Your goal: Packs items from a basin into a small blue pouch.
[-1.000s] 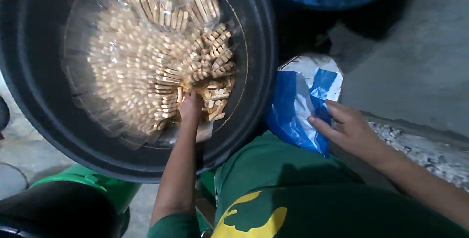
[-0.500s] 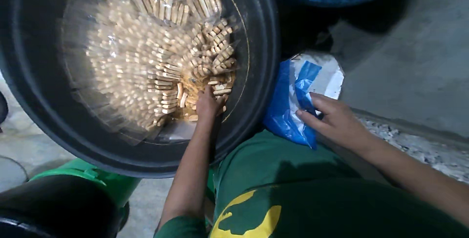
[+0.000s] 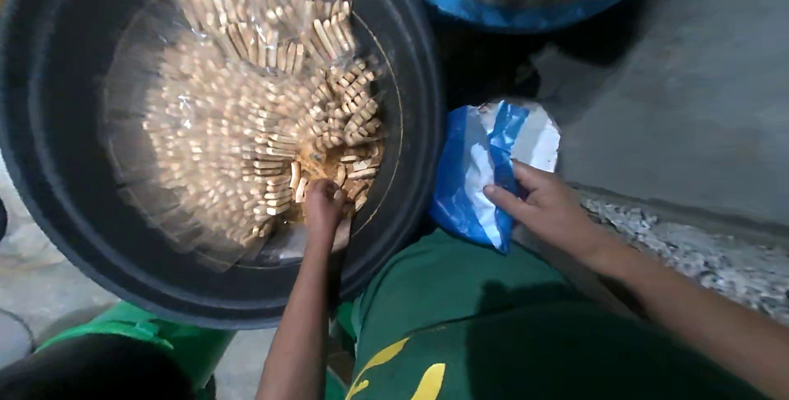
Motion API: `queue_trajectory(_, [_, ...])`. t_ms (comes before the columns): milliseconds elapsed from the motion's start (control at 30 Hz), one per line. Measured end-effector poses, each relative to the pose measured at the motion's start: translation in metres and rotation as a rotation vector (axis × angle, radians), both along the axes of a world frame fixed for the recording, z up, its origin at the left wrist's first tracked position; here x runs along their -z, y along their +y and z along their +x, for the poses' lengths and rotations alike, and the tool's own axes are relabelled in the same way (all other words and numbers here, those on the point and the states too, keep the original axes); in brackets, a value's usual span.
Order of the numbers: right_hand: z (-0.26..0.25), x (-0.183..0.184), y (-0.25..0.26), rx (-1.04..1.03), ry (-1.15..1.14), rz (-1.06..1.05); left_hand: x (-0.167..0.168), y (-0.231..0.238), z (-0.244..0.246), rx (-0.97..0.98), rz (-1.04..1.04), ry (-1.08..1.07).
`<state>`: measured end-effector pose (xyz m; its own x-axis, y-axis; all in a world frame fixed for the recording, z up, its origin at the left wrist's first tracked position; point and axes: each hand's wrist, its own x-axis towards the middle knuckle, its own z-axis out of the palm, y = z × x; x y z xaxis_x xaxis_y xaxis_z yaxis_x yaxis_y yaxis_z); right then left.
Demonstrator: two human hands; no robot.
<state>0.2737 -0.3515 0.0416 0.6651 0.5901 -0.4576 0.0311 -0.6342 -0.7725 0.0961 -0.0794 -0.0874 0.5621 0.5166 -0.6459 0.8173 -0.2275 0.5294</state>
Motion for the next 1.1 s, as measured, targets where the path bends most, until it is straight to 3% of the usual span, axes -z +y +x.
queue_trajectory(100, [0.0,-0.002,0.005,0.06,0.088,-0.016,-0.062,-0.011,0.015,-0.242,-0.601,-0.356])
queue_trajectory(167, [-0.004,0.003,0.006,0.024,0.089,-0.005,-0.103,-0.037,0.041,-0.162,-1.007,-0.552])
queue_trajectory(233, [-0.008,0.005,0.004,-0.001,0.048,0.038,-0.126,-0.069,0.074,-0.096,-1.132,-0.562])
queue_trajectory(333, [-0.013,0.001,-0.003,0.071,-0.029,0.038,-0.128,-0.097,0.106,0.016,-0.839,-0.397])
queue_trajectory(433, [-0.013,-0.003,-0.019,0.136,-0.033,0.03,-0.131,-0.099,0.118,0.462,-0.593,-0.262])
queue_trajectory(500, [-0.016,-0.002,-0.026,0.166,-0.049,0.055,-0.143,-0.097,0.115,0.599,-0.521,-0.309])
queue_trajectory(600, [-0.013,-0.001,-0.03,0.199,-0.032,0.024,-0.132,-0.075,0.088,0.412,-0.339,-0.504])
queue_trajectory(700, [-0.011,0.001,-0.027,0.201,-0.011,0.017,-0.063,-0.03,0.079,0.506,-0.058,-0.113])
queue_trajectory(767, [-0.009,0.003,-0.023,0.162,0.012,-0.009,-0.011,-0.023,0.08,0.541,0.037,0.002])
queue_trajectory(833, [-0.008,0.007,-0.021,0.111,0.037,-0.029,0.015,-0.029,0.088,0.553,0.091,0.117])
queue_trajectory(967, [-0.004,0.01,-0.021,0.073,0.039,-0.039,0.015,-0.038,0.097,0.651,0.162,0.344])
queue_trajectory(1100, [0.003,0.011,-0.023,0.111,0.033,-0.046,0.016,-0.032,0.081,0.497,0.087,0.21])
